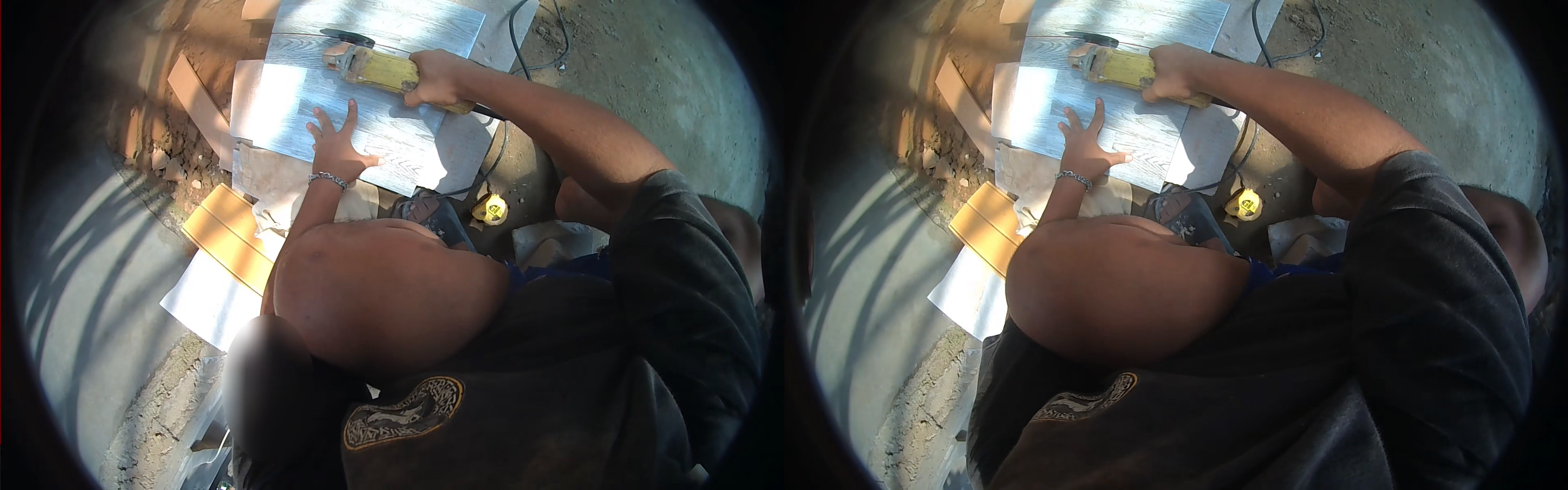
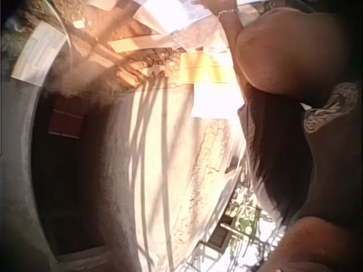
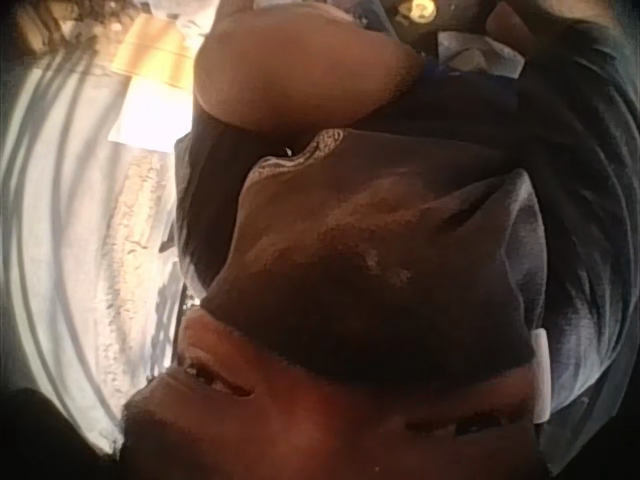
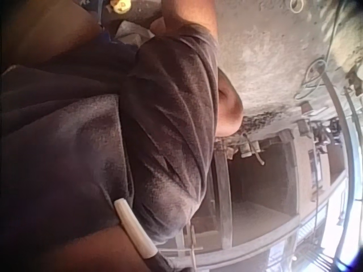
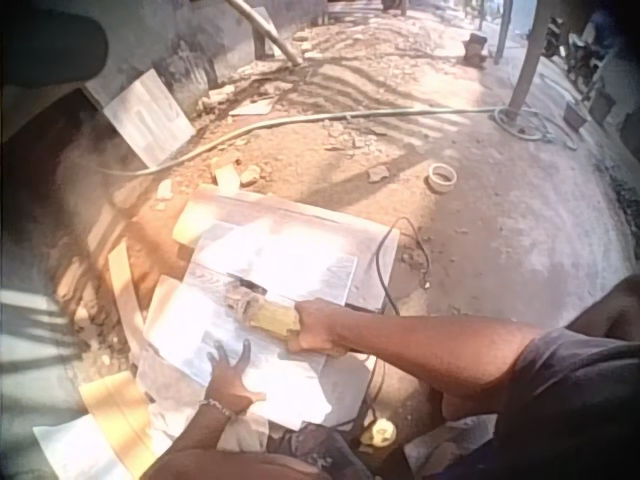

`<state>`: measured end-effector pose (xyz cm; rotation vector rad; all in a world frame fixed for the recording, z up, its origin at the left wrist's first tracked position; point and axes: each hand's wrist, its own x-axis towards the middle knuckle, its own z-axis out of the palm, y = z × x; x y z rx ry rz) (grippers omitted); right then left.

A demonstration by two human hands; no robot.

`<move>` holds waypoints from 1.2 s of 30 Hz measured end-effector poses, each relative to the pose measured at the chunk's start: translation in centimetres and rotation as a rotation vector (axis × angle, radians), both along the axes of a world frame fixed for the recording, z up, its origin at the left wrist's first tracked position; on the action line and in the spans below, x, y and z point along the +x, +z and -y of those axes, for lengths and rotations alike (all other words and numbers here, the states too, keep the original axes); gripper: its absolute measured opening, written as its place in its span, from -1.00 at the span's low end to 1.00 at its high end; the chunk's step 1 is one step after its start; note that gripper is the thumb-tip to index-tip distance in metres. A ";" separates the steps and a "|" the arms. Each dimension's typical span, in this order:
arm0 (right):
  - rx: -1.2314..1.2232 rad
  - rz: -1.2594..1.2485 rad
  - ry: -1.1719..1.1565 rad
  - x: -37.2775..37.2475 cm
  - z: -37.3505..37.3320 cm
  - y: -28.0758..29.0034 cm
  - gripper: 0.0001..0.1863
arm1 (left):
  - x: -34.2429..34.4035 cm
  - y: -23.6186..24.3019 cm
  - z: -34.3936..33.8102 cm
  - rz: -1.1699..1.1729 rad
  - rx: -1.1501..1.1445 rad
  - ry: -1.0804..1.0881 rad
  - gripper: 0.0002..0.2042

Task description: Cutting and cleaning floor tiles with an angle grinder in a renovation setting.

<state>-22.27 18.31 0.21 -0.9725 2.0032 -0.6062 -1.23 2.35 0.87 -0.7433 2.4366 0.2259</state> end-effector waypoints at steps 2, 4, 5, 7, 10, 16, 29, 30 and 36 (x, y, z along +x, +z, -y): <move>-0.002 0.003 -0.004 0.1 -0.9 0.2 -0.29 | -0.1 0.1 -0.1 -0.008 -0.010 -0.003 0.26; -0.002 0.000 -0.008 0.3 -1.8 0.5 -0.29 | -0.1 0.0 0.0 -0.028 -0.021 -0.014 0.28; 0.002 -0.002 -0.012 0.3 -2.3 0.7 -0.28 | 0.0 0.0 0.1 -0.027 -0.026 -0.016 0.28; 0.002 -0.003 -0.017 0.5 -3.0 1.1 -0.28 | 0.2 -0.1 0.2 -0.074 0.007 -0.032 0.36; 0.008 -0.010 -0.015 0.6 -4.0 1.5 -0.28 | 0.4 -0.4 0.4 -0.093 0.002 -0.045 0.36; 0.000 -0.006 -0.034 0.7 -6.0 1.6 -0.29 | 0.5 -0.8 0.4 -0.090 -0.061 -0.103 0.33; 0.031 0.016 -0.036 0.9 -5.8 2.1 -0.29 | 0.6 -0.4 0.4 -0.081 -0.053 -0.099 0.32; 0.049 -0.002 -0.034 0.9 -5.9 2.2 -0.29 | 0.5 -0.3 0.4 -0.071 -0.051 -0.094 0.32; 0.026 -0.015 -0.032 0.8 -7.2 1.3 -0.29 | 0.3 0.0 0.1 -0.058 -0.056 -0.101 0.31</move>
